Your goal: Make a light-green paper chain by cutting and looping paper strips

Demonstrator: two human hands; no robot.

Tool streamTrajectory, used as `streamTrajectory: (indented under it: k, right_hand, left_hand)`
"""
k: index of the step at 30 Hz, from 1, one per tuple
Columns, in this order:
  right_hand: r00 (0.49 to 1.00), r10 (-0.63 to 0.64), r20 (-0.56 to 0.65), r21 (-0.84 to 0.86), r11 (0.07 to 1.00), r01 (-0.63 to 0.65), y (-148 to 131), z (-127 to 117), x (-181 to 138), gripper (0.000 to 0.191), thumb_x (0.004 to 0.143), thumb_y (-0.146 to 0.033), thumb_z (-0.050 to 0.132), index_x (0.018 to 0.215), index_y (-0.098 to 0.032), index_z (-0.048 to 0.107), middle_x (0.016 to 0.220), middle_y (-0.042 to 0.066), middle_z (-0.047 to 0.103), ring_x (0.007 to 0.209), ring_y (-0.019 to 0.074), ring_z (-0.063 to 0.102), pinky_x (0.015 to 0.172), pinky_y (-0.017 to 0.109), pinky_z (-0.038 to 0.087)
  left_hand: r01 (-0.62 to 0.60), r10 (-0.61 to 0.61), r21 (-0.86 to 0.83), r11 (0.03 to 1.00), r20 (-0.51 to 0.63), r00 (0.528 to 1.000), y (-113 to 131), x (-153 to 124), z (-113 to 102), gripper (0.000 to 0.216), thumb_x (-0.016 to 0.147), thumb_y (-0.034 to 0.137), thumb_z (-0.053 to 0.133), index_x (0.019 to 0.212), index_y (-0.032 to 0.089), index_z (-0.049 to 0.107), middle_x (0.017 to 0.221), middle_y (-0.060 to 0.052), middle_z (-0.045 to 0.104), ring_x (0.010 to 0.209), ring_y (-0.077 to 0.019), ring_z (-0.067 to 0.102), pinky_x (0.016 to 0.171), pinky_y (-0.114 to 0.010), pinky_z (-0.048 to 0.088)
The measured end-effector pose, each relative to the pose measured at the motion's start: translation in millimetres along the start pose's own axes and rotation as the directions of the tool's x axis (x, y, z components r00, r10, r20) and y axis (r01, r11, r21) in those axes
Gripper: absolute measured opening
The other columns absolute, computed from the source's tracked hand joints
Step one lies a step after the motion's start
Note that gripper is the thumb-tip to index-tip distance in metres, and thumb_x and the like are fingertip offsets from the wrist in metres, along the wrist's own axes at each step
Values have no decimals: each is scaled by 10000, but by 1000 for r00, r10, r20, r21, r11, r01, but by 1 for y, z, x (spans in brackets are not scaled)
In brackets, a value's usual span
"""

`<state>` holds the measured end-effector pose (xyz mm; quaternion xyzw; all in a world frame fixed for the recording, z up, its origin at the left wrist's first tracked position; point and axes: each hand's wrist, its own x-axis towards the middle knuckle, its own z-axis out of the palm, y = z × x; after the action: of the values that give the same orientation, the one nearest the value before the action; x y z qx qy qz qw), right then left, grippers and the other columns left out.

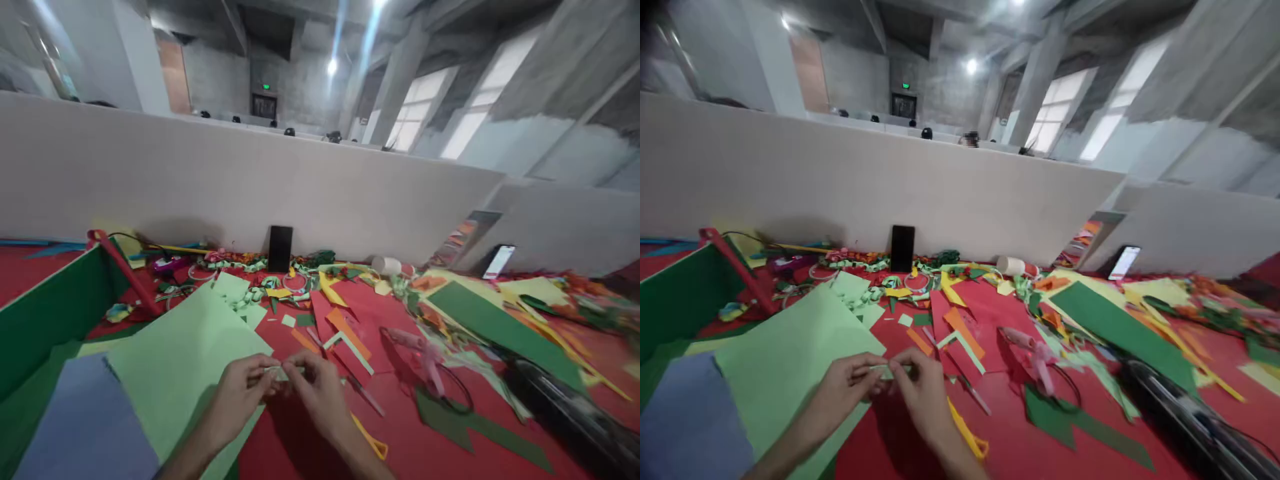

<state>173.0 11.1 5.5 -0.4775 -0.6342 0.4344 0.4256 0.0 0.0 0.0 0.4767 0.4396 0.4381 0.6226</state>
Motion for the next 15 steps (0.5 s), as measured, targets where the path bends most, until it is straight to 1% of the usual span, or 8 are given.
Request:
streamTrajectory:
  k: [2, 4, 8, 10, 12, 15]
  right_hand:
    - [1000, -17, -16, -39, 999, 17, -2, -2, -2, 253, 942, -386, 620, 836, -175, 713, 760, 28, 702, 697, 166, 619, 647, 242, 448]
    - [999, -28, -25, -69, 997, 26, -4, -3, -4, 251, 950, -384, 608, 841, -181, 708, 761, 28, 698, 697, 168, 612, 643, 245, 442]
    - [999, -30, -35, -100, 995, 26, -4, -2, -7, 266, 970, -396, 582, 832, -191, 680, 735, 21, 677, 647, 161, 586, 615, 250, 430]
    - [998, -31, -47, -106, 994, 26, -5, 0, -8, 272, 979, -402, 573, 838, -192, 673, 728, 20, 673, 628, 158, 581, 609, 253, 428]
    - [998, -32, -52, -103, 994, 27, -7, 1, -8, 267, 981, -400, 571, 852, -192, 679, 740, 23, 682, 635, 160, 590, 615, 255, 432]
    - [999, -30, -27, -73, 997, 28, -11, 3, -8, 240, 963, -397, 603, 880, -193, 699, 793, 32, 706, 683, 167, 617, 625, 252, 441]
  left_hand:
    - [29, -29, -5, 1000, -15, 999, 1, 0, 0, 408, 840, 528, 738, 1000, 152, 716, 796, -55, 766, 707, -180, 729, 703, -269, 588]
    - [47, -46, 9, 999, -30, 998, 3, 0, 1, 417, 845, 546, 721, 987, 153, 716, 801, -63, 770, 719, -198, 738, 697, -280, 589]
    - [50, -45, 89, 995, -60, 997, 8, 0, 3, 426, 855, 577, 677, 864, 152, 716, 760, -66, 757, 725, -231, 745, 666, -286, 579]
    - [42, -32, 119, 992, -83, 996, 10, -1, 4, 417, 857, 576, 668, 839, 161, 706, 756, -58, 747, 739, -241, 746, 662, -285, 573]
    - [16, 0, 161, 987, -98, 995, 12, -2, 4, 396, 875, 564, 646, 826, 174, 693, 741, -43, 729, 737, -238, 736, 656, -278, 565]
    - [-89, 119, 291, 953, -89, 989, 16, -5, 4, 350, 921, 515, 599, 824, 191, 685, 726, -25, 708, 715, -213, 701, 657, -256, 539]
